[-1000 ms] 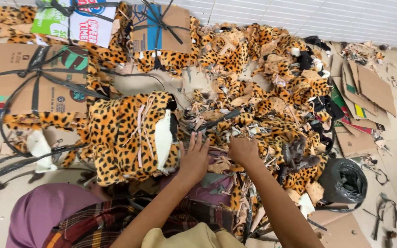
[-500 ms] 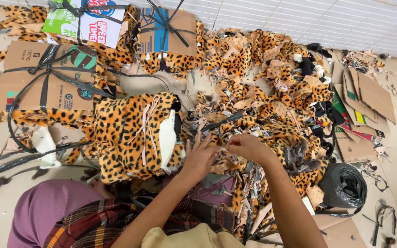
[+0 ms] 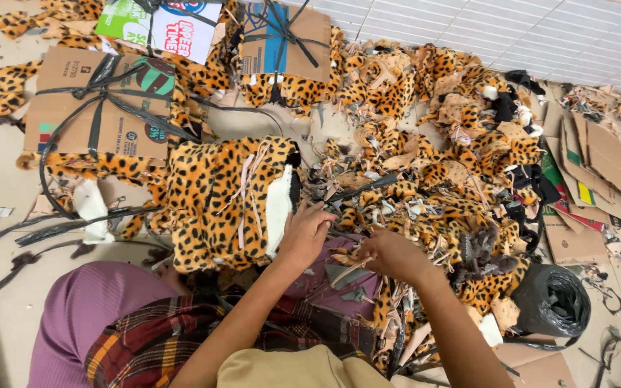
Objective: Assembling leopard-print fabric scraps onto a cardboard template to create a product.
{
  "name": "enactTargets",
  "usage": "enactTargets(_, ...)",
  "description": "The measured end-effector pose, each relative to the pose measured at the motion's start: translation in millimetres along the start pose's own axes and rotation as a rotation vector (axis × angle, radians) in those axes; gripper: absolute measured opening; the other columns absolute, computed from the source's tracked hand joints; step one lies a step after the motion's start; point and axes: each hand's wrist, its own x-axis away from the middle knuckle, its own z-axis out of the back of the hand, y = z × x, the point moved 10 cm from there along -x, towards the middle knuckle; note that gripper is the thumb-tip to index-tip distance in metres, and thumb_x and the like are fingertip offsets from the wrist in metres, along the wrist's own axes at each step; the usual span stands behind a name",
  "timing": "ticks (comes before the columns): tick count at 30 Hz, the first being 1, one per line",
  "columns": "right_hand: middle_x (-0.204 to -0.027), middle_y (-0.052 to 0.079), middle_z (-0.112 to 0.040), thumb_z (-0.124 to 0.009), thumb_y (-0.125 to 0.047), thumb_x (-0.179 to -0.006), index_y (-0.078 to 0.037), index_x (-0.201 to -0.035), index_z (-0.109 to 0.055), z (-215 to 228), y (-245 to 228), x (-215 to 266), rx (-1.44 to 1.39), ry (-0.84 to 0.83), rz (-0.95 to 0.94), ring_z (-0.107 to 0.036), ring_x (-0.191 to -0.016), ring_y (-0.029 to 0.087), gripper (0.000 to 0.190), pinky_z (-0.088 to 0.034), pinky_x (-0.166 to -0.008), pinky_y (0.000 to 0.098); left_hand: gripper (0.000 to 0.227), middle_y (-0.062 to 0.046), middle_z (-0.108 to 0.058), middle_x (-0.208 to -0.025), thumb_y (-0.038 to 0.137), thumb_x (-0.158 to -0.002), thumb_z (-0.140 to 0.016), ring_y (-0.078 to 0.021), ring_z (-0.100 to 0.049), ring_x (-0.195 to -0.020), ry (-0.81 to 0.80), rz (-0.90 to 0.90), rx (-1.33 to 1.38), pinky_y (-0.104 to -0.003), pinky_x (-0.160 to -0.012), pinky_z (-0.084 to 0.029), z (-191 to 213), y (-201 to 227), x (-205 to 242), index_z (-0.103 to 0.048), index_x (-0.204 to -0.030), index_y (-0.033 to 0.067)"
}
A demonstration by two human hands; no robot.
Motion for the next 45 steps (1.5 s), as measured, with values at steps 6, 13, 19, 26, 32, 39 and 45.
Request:
enactTargets(6,-0.092,0.012,-0.072,-0.074,-0.015,-0.088,-0.009,-0.097,-0.079,12,10,16,-0.420,0.177,-0.167,-0.074,-0.084,0.028,0.011,-0.060,-0.073,0.0363,0.031,-0.011,-0.044,-0.158,0.032,-0.106,-0.047,-0.0408,-0.021,-0.152,-0.123,-0.048,0.109,-0.067,-0.119,-0.015,-9,21,13,-0.064,-0.130,0.0235)
enactTargets(13,-0.081,0.016,-0.067,-0.078,-0.012,-0.087,0.002,-0.106,-0.072,29,37,-29,-1.260,0.562,-0.287,-0.071,-0.069,0.022,0.024,-0.062,-0.061,0.0294,0.040,-0.020,-0.039,-0.158,0.027,-0.106,-0.045,-0.0430,-0.020,-0.152,0.006,-0.010,0.184,-0.069,-0.119,-0.014,68,26,26,-0.056,-0.143,0.0143)
enactTargets(19,-0.087,0.014,-0.069,-0.080,-0.013,-0.084,0.002,-0.116,-0.070,23,-44,-137,-1.458,0.469,-0.227,-0.075,-0.071,0.021,0.037,-0.065,-0.066,0.0307,0.054,-0.011,-0.009,-0.171,0.028,-0.109,-0.040,-0.0327,0.002,-0.157,0.267,0.170,0.068,-0.062,-0.121,0.002,151,-28,46,-0.032,-0.160,0.0149)
enactTargets(26,-0.099,0.014,-0.073,-0.062,-0.018,-0.098,-0.010,-0.124,-0.071,74,-124,-164,-0.797,0.623,-0.056,-0.072,-0.081,0.022,0.028,-0.061,-0.068,0.0308,0.064,-0.013,0.010,-0.171,0.046,-0.110,-0.030,-0.0338,0.015,-0.155,0.405,0.326,-0.055,-0.066,-0.117,0.012,197,-83,69,-0.016,-0.165,0.0166)
enactTargets(32,-0.171,0.008,-0.006,-0.026,-0.049,-0.110,-0.027,-0.164,-0.017,27,-176,-208,0.080,0.511,0.132,-0.003,-0.155,0.033,0.058,0.002,-0.118,0.0666,0.062,-0.005,0.014,-0.171,0.055,-0.108,-0.014,-0.0303,0.018,-0.155,0.219,0.482,-0.378,-0.060,-0.119,0.014,180,-103,29,-0.002,-0.165,0.0328)
enactTargets(39,-0.171,0.007,-0.009,-0.022,-0.043,-0.110,-0.031,-0.164,-0.012,2,-181,-228,0.305,0.242,-0.026,-0.006,-0.156,0.029,0.056,0.002,-0.118,0.0668,0.061,-0.001,0.018,-0.171,0.055,-0.108,-0.012,-0.0281,0.023,-0.154,0.086,0.502,-0.571,-0.062,-0.116,0.017,153,-140,-1,-0.002,-0.165,0.0346)
enactTargets(45,-0.171,0.005,-0.004,-0.017,-0.048,-0.109,-0.034,-0.163,-0.009,-20,-168,-249,0.325,0.272,-0.011,-0.002,-0.156,0.029,0.056,-0.004,-0.117,0.0689,0.062,0.003,0.018,-0.171,0.058,-0.106,-0.013,-0.0272,0.022,-0.155,0.135,0.478,-0.602,-0.067,-0.115,0.016,142,-165,-11,-0.004,-0.164,0.0363)
